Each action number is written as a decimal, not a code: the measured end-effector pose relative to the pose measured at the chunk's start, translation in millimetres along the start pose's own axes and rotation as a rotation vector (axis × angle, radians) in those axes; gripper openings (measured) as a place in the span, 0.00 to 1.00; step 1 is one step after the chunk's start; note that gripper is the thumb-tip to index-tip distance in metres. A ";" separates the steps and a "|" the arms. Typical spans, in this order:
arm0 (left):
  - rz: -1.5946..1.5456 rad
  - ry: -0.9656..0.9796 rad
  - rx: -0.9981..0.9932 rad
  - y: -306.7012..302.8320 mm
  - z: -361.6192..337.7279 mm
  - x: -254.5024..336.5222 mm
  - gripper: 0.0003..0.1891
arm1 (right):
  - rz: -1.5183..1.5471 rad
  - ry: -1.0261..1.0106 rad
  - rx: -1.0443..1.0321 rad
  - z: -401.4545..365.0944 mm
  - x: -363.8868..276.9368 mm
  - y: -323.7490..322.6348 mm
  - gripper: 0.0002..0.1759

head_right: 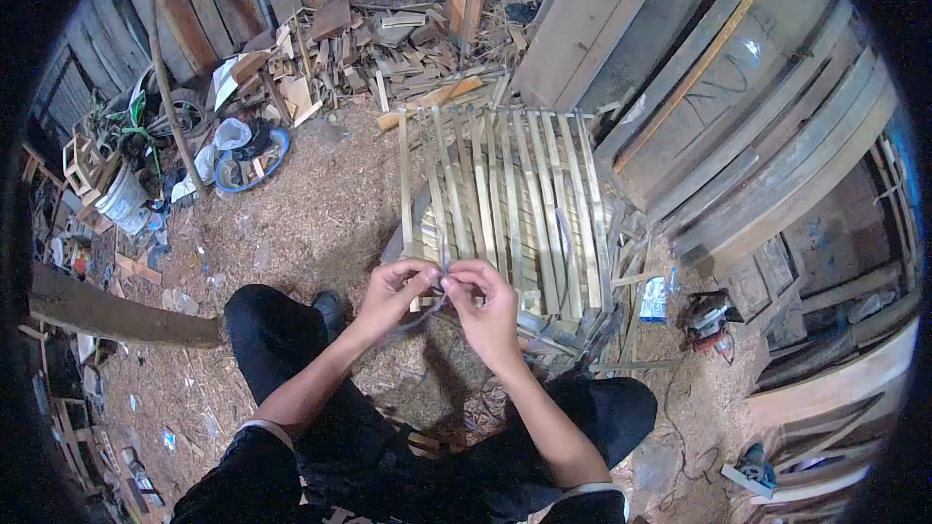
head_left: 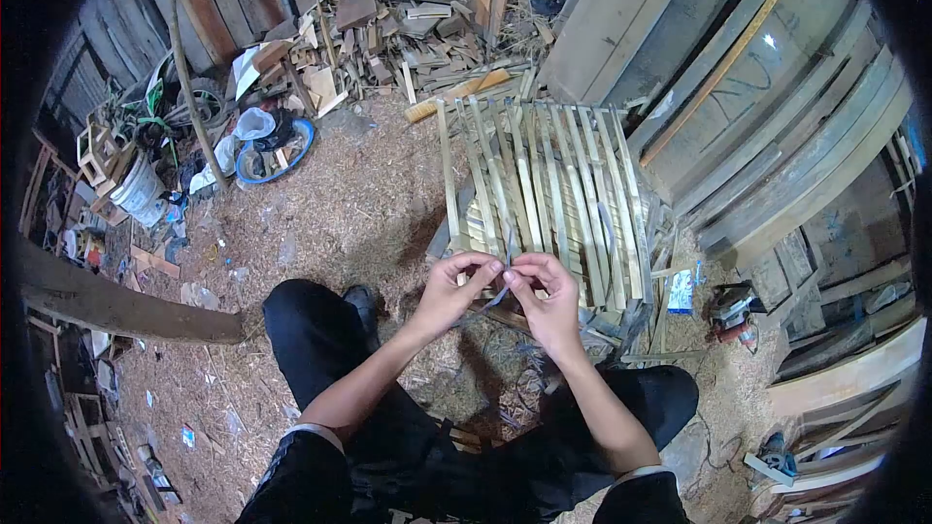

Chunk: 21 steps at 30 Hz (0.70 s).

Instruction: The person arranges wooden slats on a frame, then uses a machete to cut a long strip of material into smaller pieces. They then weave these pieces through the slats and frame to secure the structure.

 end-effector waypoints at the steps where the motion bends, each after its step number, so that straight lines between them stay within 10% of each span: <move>1: -0.001 -0.001 -0.001 1.0 -0.5 0.3 0.10 | 0.010 0.011 -0.004 0.2 1.5 -0.8 0.12; 21: 0.614 0.232 0.137 8.5 -9.4 35.7 0.07 | -0.169 0.038 -0.008 -3.8 5.3 0.7 0.06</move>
Point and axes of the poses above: each hand's wrist, its own z-axis towards the middle knuckle, its own y-axis out of the palm, x = y × z, the point moved 6 cm from there along z, towards the middle knuckle, and after that the axes turned 2 degrees about -x, right-handed, at the moved point
